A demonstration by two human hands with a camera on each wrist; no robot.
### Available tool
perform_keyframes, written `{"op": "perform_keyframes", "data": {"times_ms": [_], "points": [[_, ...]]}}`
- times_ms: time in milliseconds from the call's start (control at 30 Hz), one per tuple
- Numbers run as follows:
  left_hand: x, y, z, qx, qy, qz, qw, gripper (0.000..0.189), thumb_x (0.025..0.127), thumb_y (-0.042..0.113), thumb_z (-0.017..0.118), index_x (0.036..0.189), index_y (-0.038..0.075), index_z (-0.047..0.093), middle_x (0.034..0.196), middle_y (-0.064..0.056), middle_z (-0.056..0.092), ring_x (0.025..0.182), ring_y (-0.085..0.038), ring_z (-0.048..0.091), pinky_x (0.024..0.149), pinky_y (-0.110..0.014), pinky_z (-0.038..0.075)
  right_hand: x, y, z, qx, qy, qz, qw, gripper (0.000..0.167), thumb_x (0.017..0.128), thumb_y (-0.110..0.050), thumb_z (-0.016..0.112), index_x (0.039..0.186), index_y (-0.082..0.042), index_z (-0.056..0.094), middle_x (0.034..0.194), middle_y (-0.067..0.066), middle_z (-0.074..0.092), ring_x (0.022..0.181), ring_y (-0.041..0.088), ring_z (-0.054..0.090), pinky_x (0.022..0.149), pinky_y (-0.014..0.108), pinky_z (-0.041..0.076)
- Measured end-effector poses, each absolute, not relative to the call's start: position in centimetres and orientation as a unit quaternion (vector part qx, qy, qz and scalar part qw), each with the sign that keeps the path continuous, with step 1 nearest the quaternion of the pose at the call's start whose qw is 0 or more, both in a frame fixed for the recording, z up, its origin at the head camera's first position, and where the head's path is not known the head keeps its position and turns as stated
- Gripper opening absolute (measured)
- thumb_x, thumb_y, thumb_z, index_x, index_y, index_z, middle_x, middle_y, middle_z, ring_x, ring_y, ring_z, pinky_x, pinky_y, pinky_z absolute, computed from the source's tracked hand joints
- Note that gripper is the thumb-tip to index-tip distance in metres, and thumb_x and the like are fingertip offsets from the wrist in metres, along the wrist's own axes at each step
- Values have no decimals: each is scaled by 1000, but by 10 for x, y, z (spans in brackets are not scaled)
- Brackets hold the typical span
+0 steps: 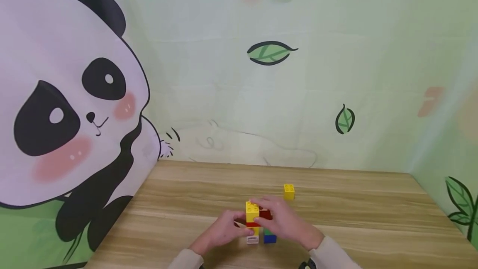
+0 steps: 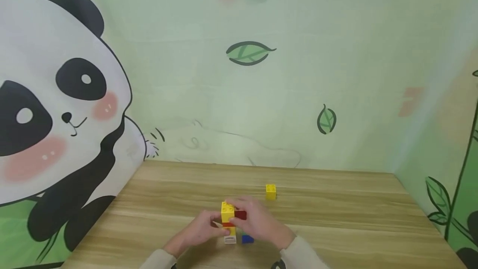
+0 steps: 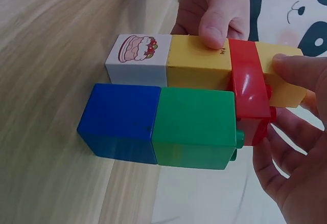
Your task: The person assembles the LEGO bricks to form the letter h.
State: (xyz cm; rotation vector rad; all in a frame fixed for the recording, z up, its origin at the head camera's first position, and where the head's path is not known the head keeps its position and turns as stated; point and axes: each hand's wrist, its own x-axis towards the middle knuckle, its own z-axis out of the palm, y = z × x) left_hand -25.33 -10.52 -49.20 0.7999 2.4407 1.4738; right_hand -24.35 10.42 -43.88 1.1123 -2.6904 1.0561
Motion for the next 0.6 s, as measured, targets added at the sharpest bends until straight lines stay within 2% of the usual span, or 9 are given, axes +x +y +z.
{"op": "perform_keyframes", "data": {"times_ms": [600], "points": [[-256,-105,-494,258,826,491,100,19,84,19,73,102,12,70,94,7,68,89,-9,60,76,-24,50,-244,108,-439,370,-865,339,20,49,90,-20,67,136,-20,50,122,-4,59,98,8,56,83,25,49]]}}
